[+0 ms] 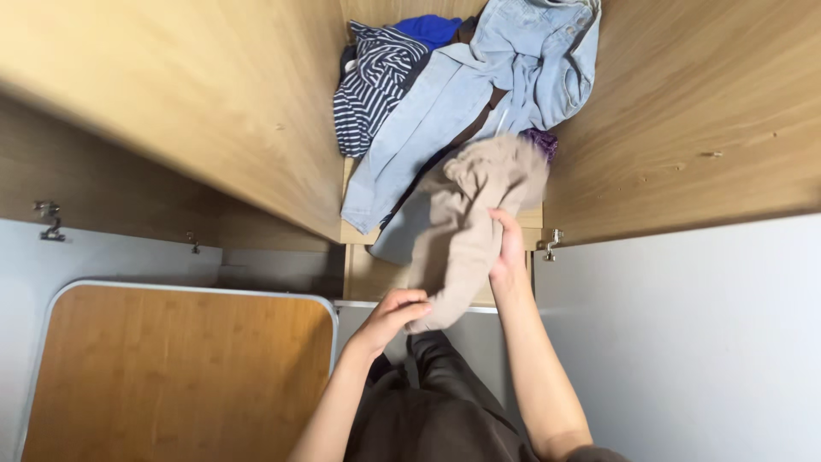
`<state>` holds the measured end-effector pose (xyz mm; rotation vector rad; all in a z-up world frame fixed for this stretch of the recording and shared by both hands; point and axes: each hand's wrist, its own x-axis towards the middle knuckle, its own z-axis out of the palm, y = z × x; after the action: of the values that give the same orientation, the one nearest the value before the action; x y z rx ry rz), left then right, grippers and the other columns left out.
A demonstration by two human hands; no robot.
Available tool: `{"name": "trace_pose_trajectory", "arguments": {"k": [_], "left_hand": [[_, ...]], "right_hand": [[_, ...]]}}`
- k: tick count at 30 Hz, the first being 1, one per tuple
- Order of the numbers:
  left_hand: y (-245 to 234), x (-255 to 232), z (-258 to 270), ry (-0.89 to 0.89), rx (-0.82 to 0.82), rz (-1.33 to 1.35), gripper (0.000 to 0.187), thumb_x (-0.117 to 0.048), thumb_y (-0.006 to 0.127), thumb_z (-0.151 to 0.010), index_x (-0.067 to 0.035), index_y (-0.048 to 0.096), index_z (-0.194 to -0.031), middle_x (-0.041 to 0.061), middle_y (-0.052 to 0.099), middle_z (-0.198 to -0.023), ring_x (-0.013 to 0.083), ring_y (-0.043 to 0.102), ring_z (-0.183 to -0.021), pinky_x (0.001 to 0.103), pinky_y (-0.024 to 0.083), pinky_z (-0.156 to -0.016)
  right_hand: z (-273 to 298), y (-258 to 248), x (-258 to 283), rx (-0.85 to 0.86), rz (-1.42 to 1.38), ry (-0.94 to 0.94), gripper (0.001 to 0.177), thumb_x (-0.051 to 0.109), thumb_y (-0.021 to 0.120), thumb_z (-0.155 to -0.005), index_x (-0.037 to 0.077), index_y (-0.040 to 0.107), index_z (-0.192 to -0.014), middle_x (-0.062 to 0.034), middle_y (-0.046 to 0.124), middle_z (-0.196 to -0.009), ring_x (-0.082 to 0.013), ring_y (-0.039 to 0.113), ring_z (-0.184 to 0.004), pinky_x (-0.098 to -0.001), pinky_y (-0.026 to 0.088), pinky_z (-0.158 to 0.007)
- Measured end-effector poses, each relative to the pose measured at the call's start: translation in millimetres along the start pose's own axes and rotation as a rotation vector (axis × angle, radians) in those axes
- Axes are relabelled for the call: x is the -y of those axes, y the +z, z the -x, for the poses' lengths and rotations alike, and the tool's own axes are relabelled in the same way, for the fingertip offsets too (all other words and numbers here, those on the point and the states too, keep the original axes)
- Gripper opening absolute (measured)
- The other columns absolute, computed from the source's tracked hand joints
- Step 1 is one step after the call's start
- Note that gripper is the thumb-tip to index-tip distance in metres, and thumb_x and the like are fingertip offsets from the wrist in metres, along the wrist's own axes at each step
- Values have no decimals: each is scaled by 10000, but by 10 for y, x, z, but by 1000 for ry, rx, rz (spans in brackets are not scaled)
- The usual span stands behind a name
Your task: The person picks up various clothing items including shorts, jeans, trousers, and a polo shirt from a closet shelf, unfolds each one to check it, and then places it onto a flat surface next to them.
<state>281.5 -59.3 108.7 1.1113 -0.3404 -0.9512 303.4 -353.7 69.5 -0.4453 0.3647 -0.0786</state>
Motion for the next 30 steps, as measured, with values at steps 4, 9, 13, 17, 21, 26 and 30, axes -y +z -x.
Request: {"name": "trace_pose_trajectory", "arguments": {"k": [4, 9, 13, 17, 21, 26, 30], "left_hand": [[-13, 72, 274, -2, -162, -76, 226, -183, 622, -974, 10, 736, -1005, 37, 793, -1034, 107, 705, -998, 247, 520, -927], [-13, -105, 551, 188, -458, -189, 149, -115, 679, -946, -8, 728, -1037, 34, 769, -1004, 111, 689, -953, 286, 526, -872], [179, -518, 784, 364, -551, -445, 274, -136, 755, -879, -33, 714, -1129, 57, 759, -1090, 158, 707, -1013, 323, 535, -888], [460, -930, 1187, 463, -436, -640, 720, -165, 862, -724, -50, 541, -1358, 141, 532, -1406, 267, 563, -1226, 382, 485, -986], [580, -1038, 1493, 719, -315, -927, 870, -135, 858, -585, -72, 584, -1409, 228, 332, -1551, 423, 377, -1396, 474, 374, -1109], [504, -884, 1594, 839, -391, -978, 590, 138, 618, -683, -147, 760, -1181, 136, 641, -1396, 340, 555, -1397, 431, 431, -1198], [485, -822, 1613, 781, -241, -760, 380, 89, 679, -755, -30, 710, -1114, 143, 751, -1097, 327, 705, -1091, 424, 498, -1019]], "right_hand": [[443, -75, -112, 97, -87, 86, 450, 91, 570, -934, -71, 600, -1353, -231, 720, -1147, -358, 712, -976, -455, 571, -895], [1213, 581, -288, -52, 179, -17, 594, 143, 522, -828, -25, 538, -1398, -194, 679, -1304, -319, 688, -1158, -444, 539, -1046], [1712, 1020, -480, -83, 298, -3, 604, 344, 539, -975, 14, 481, -1478, -184, 609, -1414, -304, 628, -1251, -454, 496, -1079], [2048, 1344, -713, -39, 300, -28, 617, 398, 538, -991, 45, 461, -1492, -196, 594, -1424, -331, 621, -1259, -496, 500, -1068], [2299, 1455, -839, 97, 76, 46, 656, 414, 586, -1000, 4, 460, -1497, -237, 590, -1421, -379, 621, -1254, -530, 505, -1060], [2466, 1112, -790, 19, 370, 157, 672, 312, 650, -947, 14, 451, -1517, -214, 595, -1430, -325, 618, -1262, -454, 499, -1077], [2511, 845, -621, 274, 977, 75, 654, 315, 659, -1008, -62, 466, -1506, -188, 578, -1451, -240, 575, -1306, -362, 468, -1103]]}}
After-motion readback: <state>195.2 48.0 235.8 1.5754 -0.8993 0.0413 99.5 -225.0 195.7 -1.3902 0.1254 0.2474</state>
